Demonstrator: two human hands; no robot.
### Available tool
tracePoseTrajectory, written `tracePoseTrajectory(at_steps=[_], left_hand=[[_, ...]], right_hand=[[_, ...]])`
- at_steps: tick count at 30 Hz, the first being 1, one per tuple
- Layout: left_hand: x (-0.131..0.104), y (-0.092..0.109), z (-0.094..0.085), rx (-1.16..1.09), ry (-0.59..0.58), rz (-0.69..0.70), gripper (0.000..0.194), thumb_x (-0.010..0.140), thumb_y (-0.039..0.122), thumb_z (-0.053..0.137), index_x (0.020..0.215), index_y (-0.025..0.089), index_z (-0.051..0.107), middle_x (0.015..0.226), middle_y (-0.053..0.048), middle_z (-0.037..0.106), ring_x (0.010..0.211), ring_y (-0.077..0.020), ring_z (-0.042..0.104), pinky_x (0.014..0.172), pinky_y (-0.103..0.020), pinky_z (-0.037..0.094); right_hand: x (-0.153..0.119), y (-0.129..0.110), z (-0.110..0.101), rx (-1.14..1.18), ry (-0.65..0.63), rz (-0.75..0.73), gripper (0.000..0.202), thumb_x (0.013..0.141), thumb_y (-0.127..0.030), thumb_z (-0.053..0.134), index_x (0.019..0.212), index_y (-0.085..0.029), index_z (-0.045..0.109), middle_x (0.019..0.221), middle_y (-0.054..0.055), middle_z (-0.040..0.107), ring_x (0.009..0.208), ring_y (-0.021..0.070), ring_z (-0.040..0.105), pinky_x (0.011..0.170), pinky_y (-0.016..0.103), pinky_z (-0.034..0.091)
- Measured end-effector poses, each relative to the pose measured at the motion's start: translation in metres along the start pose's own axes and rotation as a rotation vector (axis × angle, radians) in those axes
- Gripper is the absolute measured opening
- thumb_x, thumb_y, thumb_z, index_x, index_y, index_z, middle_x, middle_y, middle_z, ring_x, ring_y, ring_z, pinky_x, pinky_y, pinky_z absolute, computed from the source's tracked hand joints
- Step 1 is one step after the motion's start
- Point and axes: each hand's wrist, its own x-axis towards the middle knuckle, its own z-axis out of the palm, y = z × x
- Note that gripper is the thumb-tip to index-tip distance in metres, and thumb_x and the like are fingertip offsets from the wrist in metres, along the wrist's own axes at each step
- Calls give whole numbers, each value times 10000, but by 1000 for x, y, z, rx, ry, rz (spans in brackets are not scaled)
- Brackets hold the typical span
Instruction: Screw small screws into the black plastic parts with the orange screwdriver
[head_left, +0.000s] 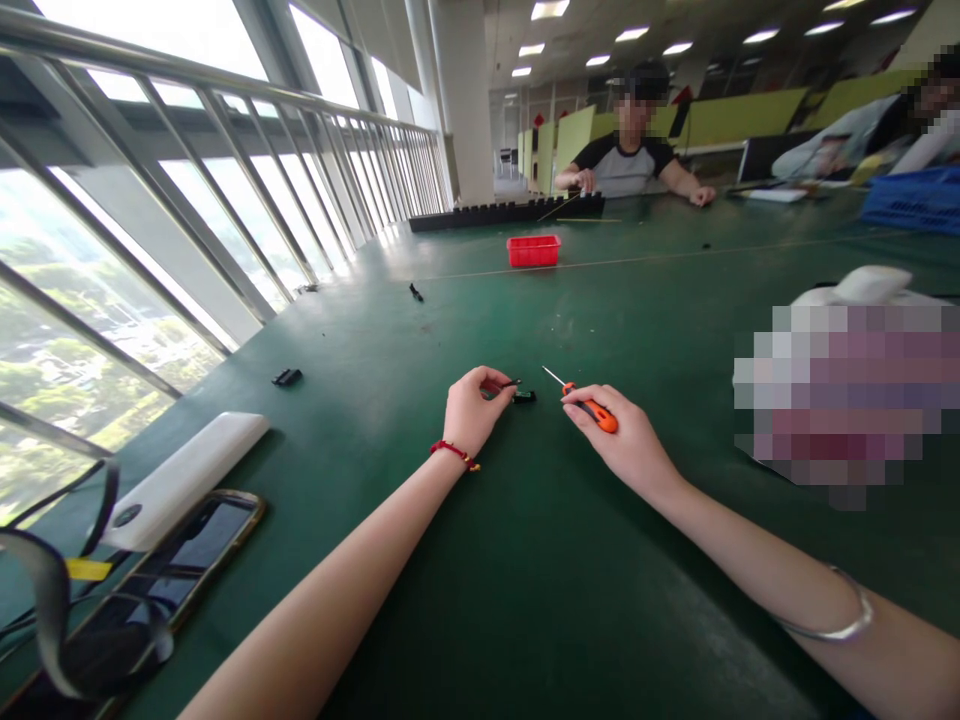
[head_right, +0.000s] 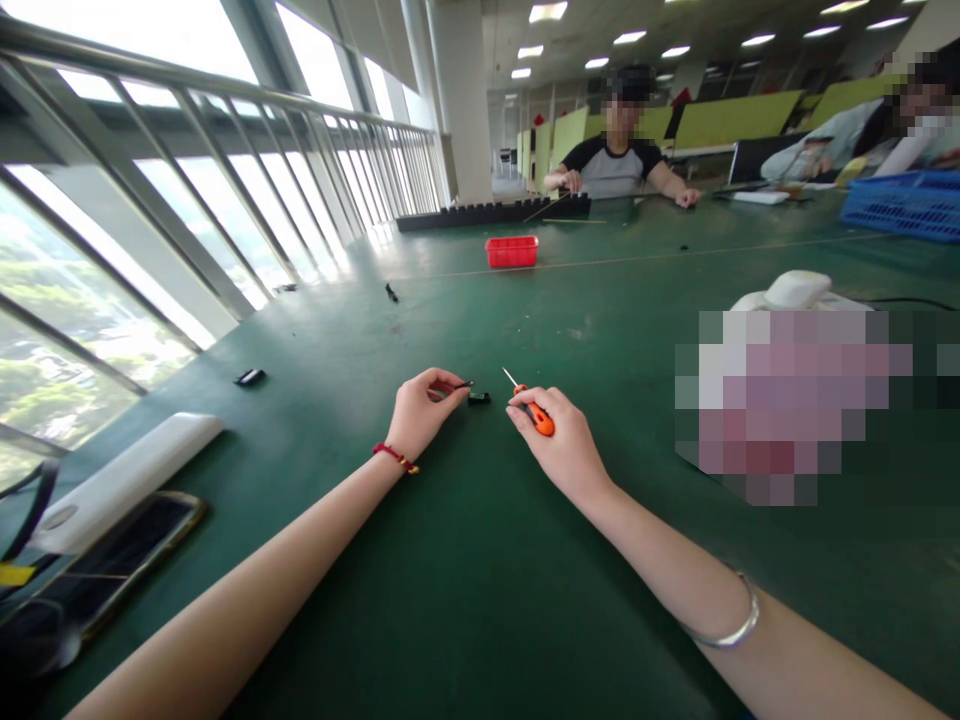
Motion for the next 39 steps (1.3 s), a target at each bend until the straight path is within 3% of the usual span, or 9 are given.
tracePoseTrajectory(at_steps=[3,7,10,19,26,33,36,39], left_hand=[[-5,4,-2,-12,3,75,79,740,228,650,765,154,641,773,-28,672,707,-142,605,683,-275,491],[-14,14,-2,47,-144,297,35,744,207,641,750,173,632,804,-28,652,783,-160,596,738,-297,486],[-19,18,-1,43,-226,372,18,739,180,641,751,175,628,839,-33,645,832,-170,594,791,-315,484],[-18,19,0,-52,-269,350,44,722,180,674,746,164,641,840,-44,643,824,-161,601,777,-293,489],[-15,16,1,-102,-342,318,48,730,193,673,751,156,652,787,-30,632,722,-128,577,680,-250,478],[-14,17,1,-127,-353,309,75,724,196,680,769,145,650,812,-37,637,735,-124,581,699,-248,489],[-10,18,-4,-99,-302,340,107,733,214,671,818,153,651,852,-47,637,778,-139,590,721,-259,498],[-3,10,-10,8,-169,336,124,760,207,631,874,166,659,878,-54,634,810,-156,590,765,-295,499]], right_hand=[[0,1,0,-18,-2,-18,143,821,-321,576,898,-220,642,918,35,605,850,187,592,790,311,445],[0,3,0,-48,-2,-78,155,806,-290,594,939,-219,631,897,31,586,809,179,583,762,307,454],[0,4,1,-75,-35,-124,148,805,-279,594,937,-223,633,874,26,573,789,177,582,743,308,457],[0,5,3,-99,-113,-135,116,804,-278,610,904,-227,641,857,16,584,783,172,599,729,300,454],[0,5,2,-133,-103,-143,93,813,-261,593,884,-224,639,843,13,584,774,168,599,722,291,451],[0,4,2,-176,-98,-137,112,816,-265,577,892,-229,650,844,21,597,755,174,599,718,307,459],[-1,3,1,-153,-97,-122,113,822,-268,570,894,-228,648,855,26,595,779,181,596,723,311,459],[-1,3,0,-129,-84,-106,110,820,-269,572,890,-232,649,876,28,605,786,183,600,737,320,464]])
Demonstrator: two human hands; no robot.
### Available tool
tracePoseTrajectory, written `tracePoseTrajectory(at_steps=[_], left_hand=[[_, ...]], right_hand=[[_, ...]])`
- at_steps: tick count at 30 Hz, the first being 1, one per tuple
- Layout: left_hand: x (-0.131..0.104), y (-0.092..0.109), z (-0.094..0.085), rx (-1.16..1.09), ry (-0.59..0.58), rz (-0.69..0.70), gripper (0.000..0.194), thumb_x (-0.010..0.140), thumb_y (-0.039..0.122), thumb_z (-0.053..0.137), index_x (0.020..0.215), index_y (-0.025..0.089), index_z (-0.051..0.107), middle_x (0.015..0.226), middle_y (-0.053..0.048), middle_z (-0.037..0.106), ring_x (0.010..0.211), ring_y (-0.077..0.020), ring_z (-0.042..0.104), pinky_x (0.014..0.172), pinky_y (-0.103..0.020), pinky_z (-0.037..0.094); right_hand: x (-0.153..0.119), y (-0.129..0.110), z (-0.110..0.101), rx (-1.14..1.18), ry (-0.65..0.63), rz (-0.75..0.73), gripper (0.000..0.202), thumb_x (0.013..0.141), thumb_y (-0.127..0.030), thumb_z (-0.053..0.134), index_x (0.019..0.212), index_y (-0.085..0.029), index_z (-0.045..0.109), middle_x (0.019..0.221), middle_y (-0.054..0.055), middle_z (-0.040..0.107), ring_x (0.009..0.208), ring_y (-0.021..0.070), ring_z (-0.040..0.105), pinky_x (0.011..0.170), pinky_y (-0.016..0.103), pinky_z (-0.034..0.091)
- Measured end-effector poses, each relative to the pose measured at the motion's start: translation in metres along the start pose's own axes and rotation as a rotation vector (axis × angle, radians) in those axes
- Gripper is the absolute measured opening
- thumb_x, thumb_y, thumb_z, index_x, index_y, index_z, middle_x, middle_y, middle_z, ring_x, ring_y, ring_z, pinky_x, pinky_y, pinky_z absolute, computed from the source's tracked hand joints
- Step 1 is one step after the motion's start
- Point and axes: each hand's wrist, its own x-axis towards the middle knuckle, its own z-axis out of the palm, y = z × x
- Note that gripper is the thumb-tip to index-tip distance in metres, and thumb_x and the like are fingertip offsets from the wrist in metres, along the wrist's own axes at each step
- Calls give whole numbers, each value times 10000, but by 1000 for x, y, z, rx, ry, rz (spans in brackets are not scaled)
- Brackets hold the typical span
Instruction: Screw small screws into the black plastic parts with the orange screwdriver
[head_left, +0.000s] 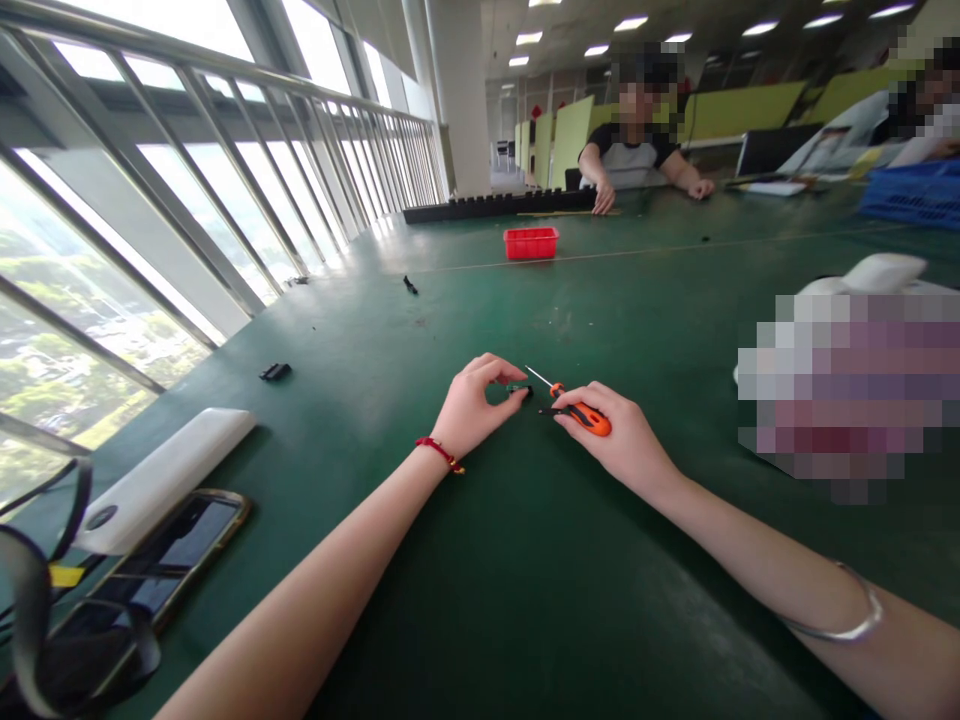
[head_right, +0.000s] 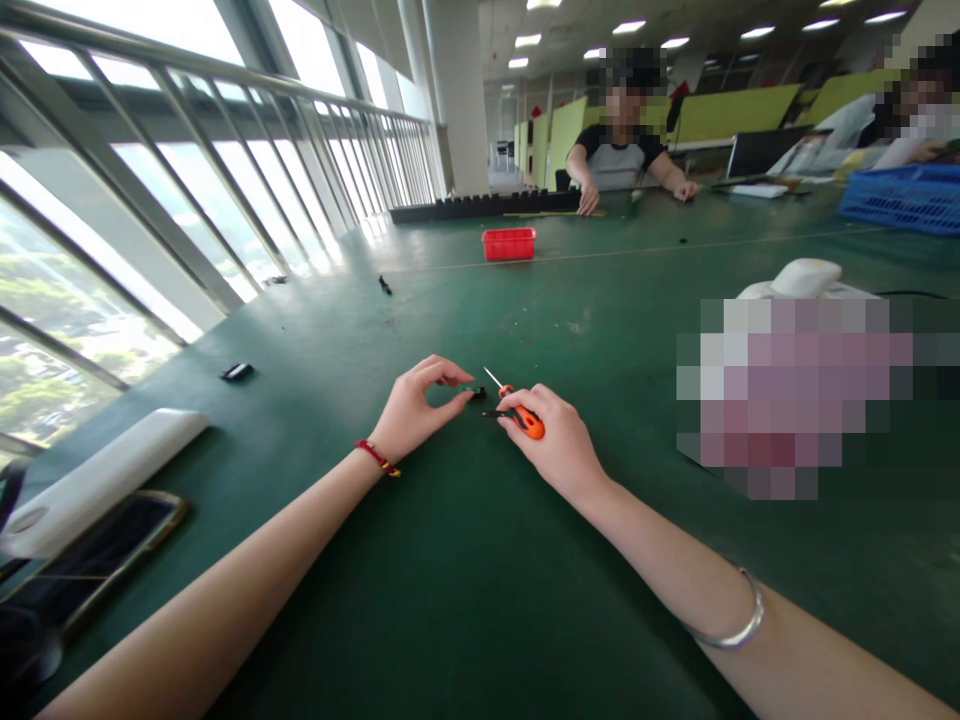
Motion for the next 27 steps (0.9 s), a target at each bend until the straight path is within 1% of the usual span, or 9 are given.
tracePoseTrajectory(at_steps=[2,5,8,14,27], left_hand=[[2,-9,-3,99,30,-44,129,770,204,609,881,173,667,873,-52,630,825,-167,590,789,-317,493],[2,-21,-4,160,0,-130,158,774,252,606,891,175,680,886,-52,632,839,-178,597,773,-319,494],[2,-23,-2,173,-32,-167,165,767,290,615,863,180,690,891,-51,645,848,-184,597,766,-319,487],[2,-20,-1,192,-48,-176,125,767,270,606,778,183,695,847,-43,652,842,-187,584,767,-327,475],[4,-22,0,154,-36,-146,120,768,277,628,794,193,710,864,-47,653,850,-183,592,758,-318,491]], right_hand=[[0,0,0,11,1,9,109,815,-266,575,888,-232,649,882,29,611,783,184,601,739,326,466],[0,-1,-1,22,-9,19,104,813,-262,573,882,-229,643,882,30,612,785,186,597,736,329,461],[1,-2,-1,15,-21,38,100,810,-258,572,878,-224,637,874,27,602,778,185,590,738,329,452],[1,-2,-1,23,-27,44,94,805,-255,573,871,-224,633,881,25,606,778,183,591,738,330,453],[0,-2,-1,21,-7,11,97,806,-263,565,864,-228,634,872,24,615,777,181,602,723,319,458]])
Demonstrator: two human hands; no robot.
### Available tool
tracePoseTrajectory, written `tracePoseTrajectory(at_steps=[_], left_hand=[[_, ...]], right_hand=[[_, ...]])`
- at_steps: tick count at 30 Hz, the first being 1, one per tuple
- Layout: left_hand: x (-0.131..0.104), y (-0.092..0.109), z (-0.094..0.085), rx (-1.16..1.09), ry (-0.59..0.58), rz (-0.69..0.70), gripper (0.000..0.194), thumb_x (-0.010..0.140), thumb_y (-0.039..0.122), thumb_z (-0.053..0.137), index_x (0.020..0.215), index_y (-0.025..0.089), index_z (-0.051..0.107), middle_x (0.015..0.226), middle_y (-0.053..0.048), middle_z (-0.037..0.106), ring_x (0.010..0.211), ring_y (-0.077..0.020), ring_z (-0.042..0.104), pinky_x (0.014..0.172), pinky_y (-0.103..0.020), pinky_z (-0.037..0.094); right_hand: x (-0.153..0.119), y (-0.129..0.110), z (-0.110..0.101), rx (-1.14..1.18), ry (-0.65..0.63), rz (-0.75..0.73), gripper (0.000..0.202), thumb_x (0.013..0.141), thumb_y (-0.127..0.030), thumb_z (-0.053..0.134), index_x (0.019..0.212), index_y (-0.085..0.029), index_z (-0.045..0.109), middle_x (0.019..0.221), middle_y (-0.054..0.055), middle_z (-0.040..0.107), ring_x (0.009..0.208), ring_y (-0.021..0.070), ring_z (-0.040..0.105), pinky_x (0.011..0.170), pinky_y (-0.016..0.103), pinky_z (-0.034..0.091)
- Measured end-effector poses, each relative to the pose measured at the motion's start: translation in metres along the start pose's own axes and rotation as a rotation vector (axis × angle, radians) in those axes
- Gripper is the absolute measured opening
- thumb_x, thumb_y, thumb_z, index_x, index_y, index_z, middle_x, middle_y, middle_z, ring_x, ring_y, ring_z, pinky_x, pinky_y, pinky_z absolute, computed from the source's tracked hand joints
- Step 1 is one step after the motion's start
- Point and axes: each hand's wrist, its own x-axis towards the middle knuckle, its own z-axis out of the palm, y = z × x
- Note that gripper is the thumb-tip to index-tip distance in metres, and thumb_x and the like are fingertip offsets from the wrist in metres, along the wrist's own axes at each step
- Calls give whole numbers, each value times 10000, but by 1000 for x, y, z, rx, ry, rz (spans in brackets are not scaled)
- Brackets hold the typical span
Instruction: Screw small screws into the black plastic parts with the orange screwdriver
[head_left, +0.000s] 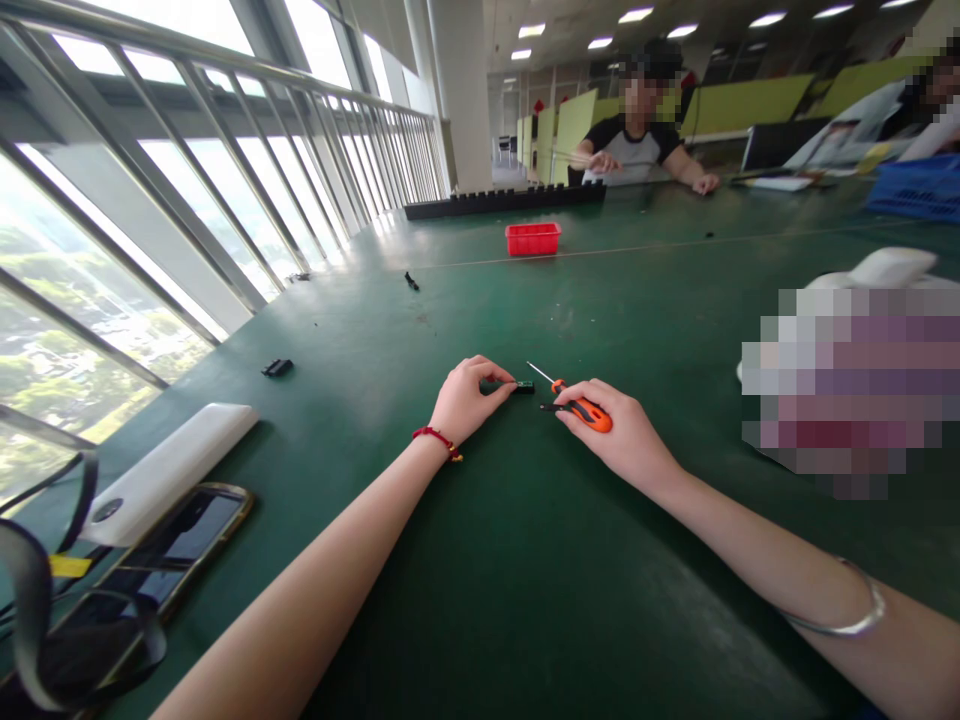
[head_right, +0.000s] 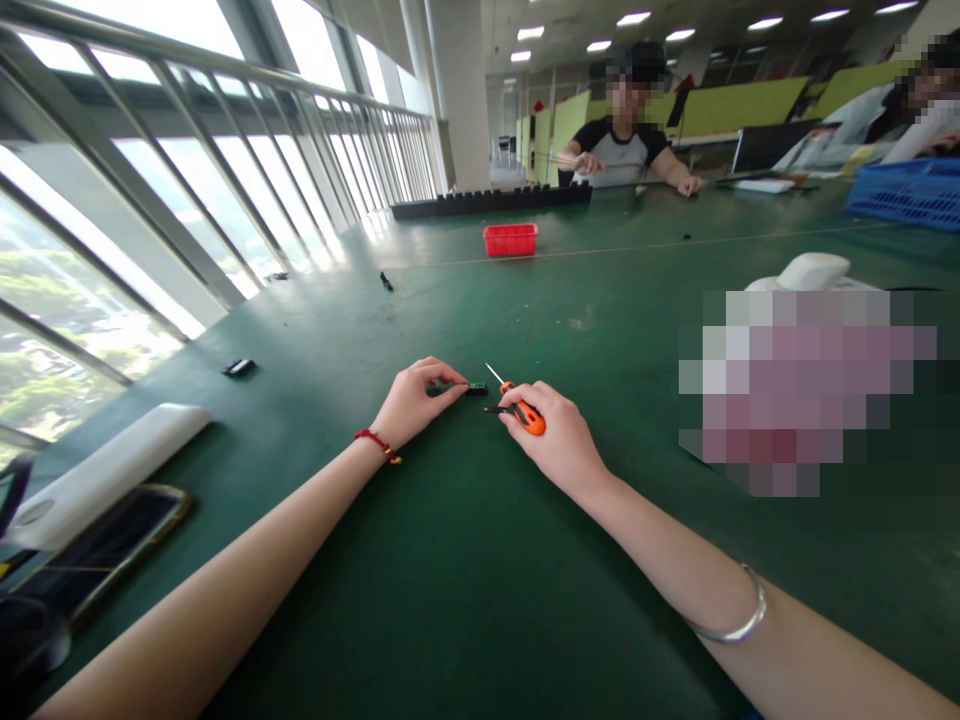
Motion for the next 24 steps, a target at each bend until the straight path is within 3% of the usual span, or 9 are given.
tracePoseTrajectory(at_steps=[19,24], left_hand=[[0,0,0,7,13,4,156,817,275,569,813,193,701,860,-41,660,836,-175,596,737,-297,481],[-7,17,-2,62,88,179,172,851,296,544,815,186,671,846,-40,656,836,-171,584,787,-304,451]], right_hand=[[0,1,0,7,-14,13,91,810,-263,565,871,-232,624,880,23,607,794,190,597,762,338,450],[0,1,0,19,-16,20,88,809,-251,566,871,-229,624,877,19,606,798,186,594,762,331,442]])
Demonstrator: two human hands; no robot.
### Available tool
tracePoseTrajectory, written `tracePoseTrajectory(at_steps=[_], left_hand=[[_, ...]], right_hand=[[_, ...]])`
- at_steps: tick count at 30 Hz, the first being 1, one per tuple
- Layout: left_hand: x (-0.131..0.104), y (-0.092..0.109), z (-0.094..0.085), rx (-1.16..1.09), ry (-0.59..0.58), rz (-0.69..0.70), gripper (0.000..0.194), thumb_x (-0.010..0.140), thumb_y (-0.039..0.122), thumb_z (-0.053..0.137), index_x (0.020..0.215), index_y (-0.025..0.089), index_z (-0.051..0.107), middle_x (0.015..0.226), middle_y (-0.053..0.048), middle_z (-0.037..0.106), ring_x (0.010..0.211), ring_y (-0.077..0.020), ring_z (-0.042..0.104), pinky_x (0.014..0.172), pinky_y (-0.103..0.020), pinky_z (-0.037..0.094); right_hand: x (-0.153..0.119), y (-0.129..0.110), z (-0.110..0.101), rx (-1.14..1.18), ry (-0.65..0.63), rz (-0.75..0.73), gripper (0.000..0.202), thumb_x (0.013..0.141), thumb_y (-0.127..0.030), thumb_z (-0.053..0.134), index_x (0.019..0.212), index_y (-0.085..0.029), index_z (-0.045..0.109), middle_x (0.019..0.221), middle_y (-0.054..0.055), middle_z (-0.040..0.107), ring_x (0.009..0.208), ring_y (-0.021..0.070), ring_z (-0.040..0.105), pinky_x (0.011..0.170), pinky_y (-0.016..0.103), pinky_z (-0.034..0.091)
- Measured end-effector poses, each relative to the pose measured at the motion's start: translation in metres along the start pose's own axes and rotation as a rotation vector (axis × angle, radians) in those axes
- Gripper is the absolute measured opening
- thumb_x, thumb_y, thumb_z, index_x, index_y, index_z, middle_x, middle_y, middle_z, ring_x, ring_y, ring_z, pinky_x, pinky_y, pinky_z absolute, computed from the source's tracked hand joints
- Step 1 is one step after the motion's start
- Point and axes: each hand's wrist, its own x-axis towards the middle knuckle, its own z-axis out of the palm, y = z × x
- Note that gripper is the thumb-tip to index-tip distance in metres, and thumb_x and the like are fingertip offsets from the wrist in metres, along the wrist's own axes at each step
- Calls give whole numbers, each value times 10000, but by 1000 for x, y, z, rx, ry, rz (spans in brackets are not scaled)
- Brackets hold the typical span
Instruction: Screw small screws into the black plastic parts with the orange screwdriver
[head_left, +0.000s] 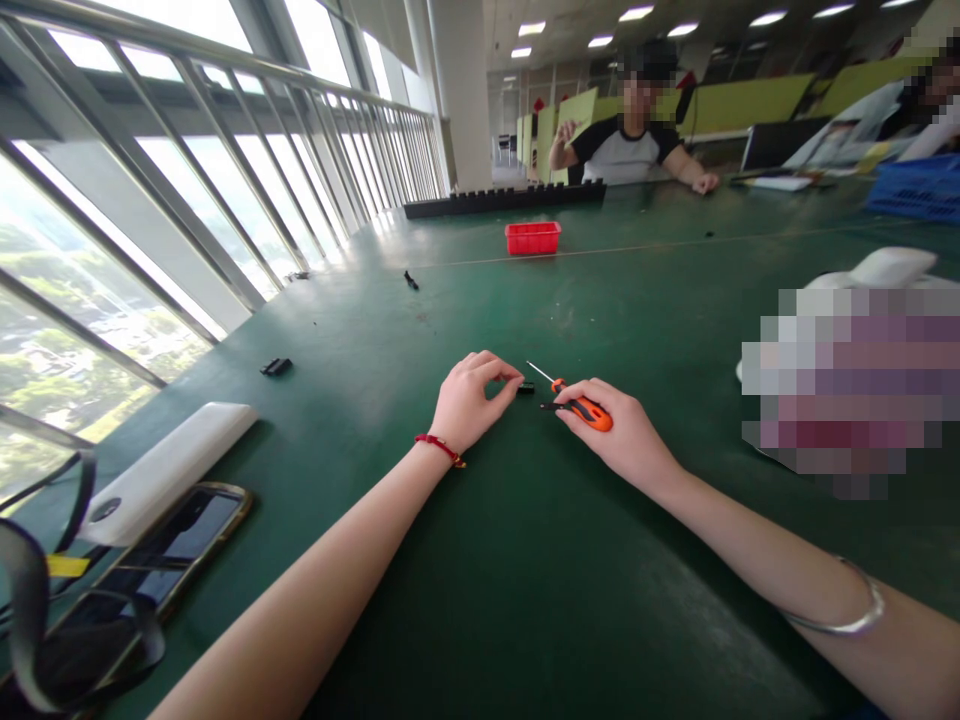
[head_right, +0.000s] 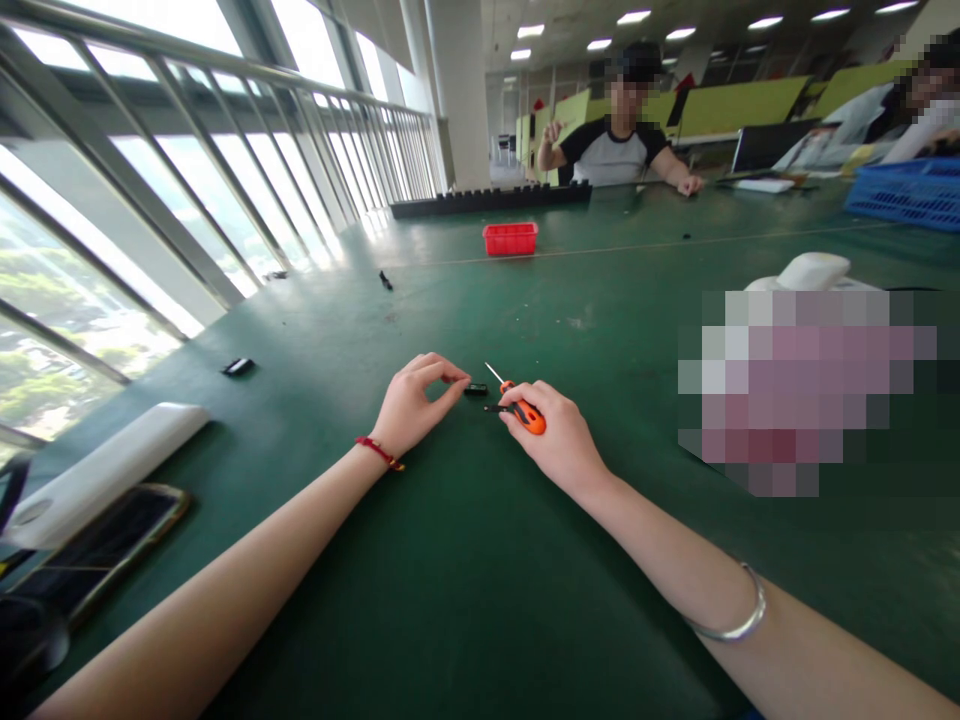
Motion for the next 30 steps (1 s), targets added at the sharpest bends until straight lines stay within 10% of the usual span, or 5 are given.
tracePoseTrajectory(at_steps=[12,30], left_hand=[[-5,19,3,58,-162,202,109,802,301,605,809,215,671,893,-22,660,860,-175,576,763,-305,407],[0,-7,3,16,-192,-68,77,732,246,625,760,207,685,960,-5,705,925,-185,611,890,-336,466]], right_hand=[[1,3,1,8,-5,-43,86,811,-253,570,880,-230,616,878,22,605,819,188,597,775,327,441],[2,-2,-1,119,62,16,98,799,-274,578,854,-209,627,922,28,652,837,182,604,791,308,445]])
